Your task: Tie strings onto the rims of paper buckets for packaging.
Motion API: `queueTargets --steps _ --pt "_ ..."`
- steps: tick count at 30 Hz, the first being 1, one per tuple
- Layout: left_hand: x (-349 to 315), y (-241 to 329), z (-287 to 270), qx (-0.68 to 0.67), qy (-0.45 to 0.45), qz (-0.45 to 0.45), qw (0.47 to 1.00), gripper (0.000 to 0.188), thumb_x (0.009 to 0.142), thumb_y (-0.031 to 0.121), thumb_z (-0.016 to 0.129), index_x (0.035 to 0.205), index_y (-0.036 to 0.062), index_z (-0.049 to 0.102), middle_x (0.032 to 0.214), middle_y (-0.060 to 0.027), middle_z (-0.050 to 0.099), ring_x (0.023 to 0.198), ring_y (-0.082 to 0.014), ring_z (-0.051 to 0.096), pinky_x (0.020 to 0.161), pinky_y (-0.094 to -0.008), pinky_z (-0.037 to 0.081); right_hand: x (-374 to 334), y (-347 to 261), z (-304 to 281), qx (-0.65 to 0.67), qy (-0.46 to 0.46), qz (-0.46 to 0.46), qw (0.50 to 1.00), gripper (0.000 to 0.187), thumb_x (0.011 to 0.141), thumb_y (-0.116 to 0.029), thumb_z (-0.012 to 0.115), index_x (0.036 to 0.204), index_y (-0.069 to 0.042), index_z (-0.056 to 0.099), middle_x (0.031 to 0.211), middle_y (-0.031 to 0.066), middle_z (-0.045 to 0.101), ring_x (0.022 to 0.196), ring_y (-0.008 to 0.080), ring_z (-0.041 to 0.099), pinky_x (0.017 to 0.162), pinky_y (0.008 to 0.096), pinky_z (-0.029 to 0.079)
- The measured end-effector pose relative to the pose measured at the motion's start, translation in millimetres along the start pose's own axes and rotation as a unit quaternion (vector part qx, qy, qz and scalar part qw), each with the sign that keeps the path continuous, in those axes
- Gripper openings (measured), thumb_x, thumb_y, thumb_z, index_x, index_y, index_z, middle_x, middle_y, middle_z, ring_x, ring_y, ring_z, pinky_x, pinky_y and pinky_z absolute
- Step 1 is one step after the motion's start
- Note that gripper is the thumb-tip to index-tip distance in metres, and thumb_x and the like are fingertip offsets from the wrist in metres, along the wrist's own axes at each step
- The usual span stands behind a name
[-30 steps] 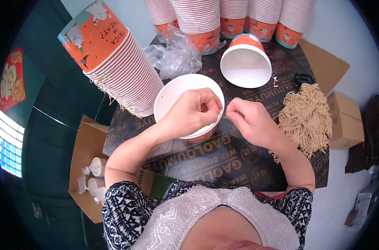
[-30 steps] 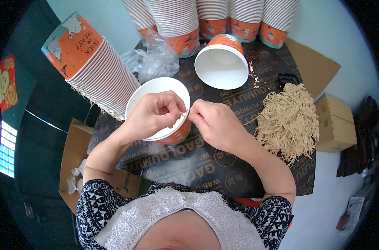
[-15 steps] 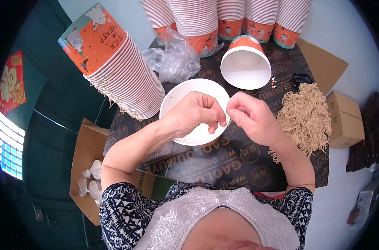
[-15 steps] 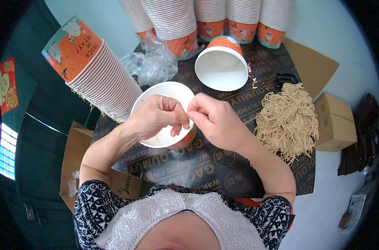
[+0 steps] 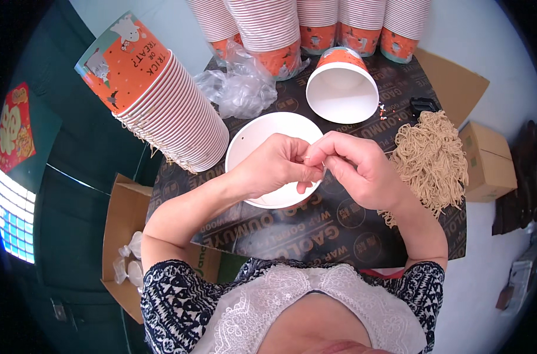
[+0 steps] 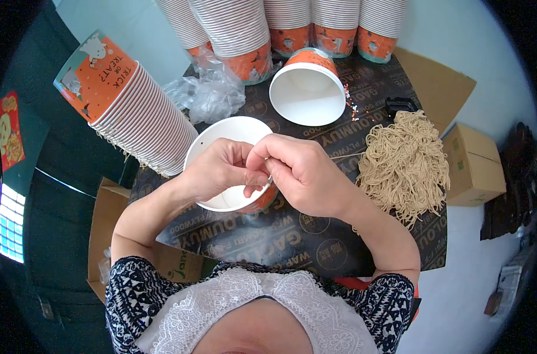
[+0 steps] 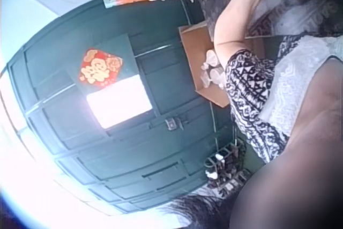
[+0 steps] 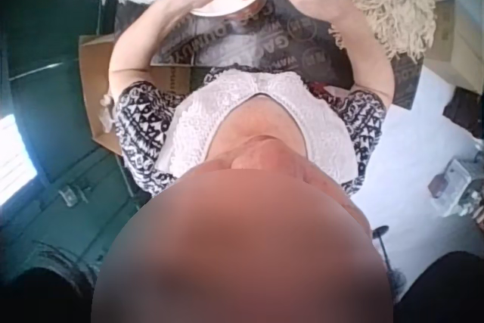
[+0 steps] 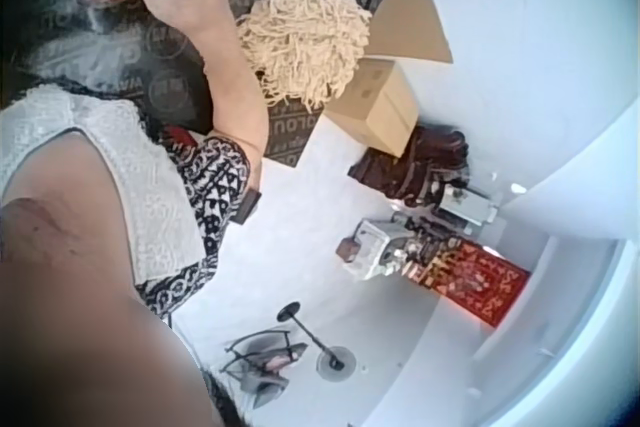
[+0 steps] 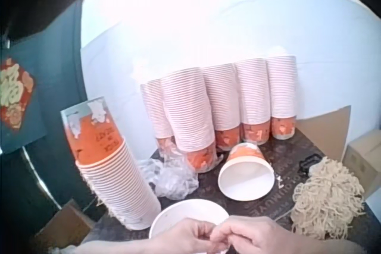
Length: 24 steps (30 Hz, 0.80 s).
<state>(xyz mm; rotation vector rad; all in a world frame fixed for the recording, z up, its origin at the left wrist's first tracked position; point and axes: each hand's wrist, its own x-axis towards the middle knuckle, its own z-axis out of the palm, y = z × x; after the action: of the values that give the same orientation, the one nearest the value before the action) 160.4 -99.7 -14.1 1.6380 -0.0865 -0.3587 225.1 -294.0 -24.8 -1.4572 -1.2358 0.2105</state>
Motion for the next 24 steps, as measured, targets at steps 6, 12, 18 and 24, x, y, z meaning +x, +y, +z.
queueTargets --steps 6,12,18,24 --pt "-3 -3 -6 0.014 0.022 0.006 1.000 0.003 0.087 -0.003 0.065 0.085 -0.0036 0.063 0.076 -0.0075 0.065 0.062 -0.0117 0.060 0.060 -0.0241 0.048 1 -4 -10 0.143 -0.039 -0.008 0.989 0.013 0.083 0.009 0.054 0.089 0.001 0.062 0.104 0.0116 0.062 0.091 0.0175 0.063 0.080 0.0297 0.051" --pt "-4 -3 -12 -0.026 -0.003 0.009 1.000 0.005 0.086 -0.003 0.066 0.084 -0.0035 0.062 0.079 -0.0095 0.066 0.063 -0.0123 0.061 0.059 -0.0240 0.048 4 10 -3 -0.192 0.062 -0.132 0.970 0.014 0.069 0.005 0.066 0.082 0.001 0.061 0.105 0.0162 0.055 0.097 0.0334 0.056 0.084 0.0389 0.047" --pt "-6 -3 -13 -0.034 -0.002 0.015 0.999 0.006 0.085 -0.003 0.067 0.085 -0.0034 0.062 0.078 -0.0094 0.066 0.063 -0.0118 0.061 0.059 -0.0234 0.047 4 8 -1 -0.214 0.029 -0.109 0.970 0.016 0.070 0.002 0.068 0.083 0.002 0.060 0.107 0.0157 0.054 0.101 0.0318 0.056 0.086 0.0395 0.047" --pt "-2 -5 -14 -0.025 -0.008 0.020 0.999 0.007 0.084 -0.004 0.067 0.085 -0.0027 0.060 0.080 -0.0119 0.068 0.062 -0.0132 0.061 0.058 -0.0247 0.049 6 14 2 -0.210 0.020 -0.116 0.971 0.011 0.074 0.005 0.065 0.080 0.001 0.056 0.103 0.0148 0.055 0.097 0.0309 0.057 0.083 0.0386 0.048"
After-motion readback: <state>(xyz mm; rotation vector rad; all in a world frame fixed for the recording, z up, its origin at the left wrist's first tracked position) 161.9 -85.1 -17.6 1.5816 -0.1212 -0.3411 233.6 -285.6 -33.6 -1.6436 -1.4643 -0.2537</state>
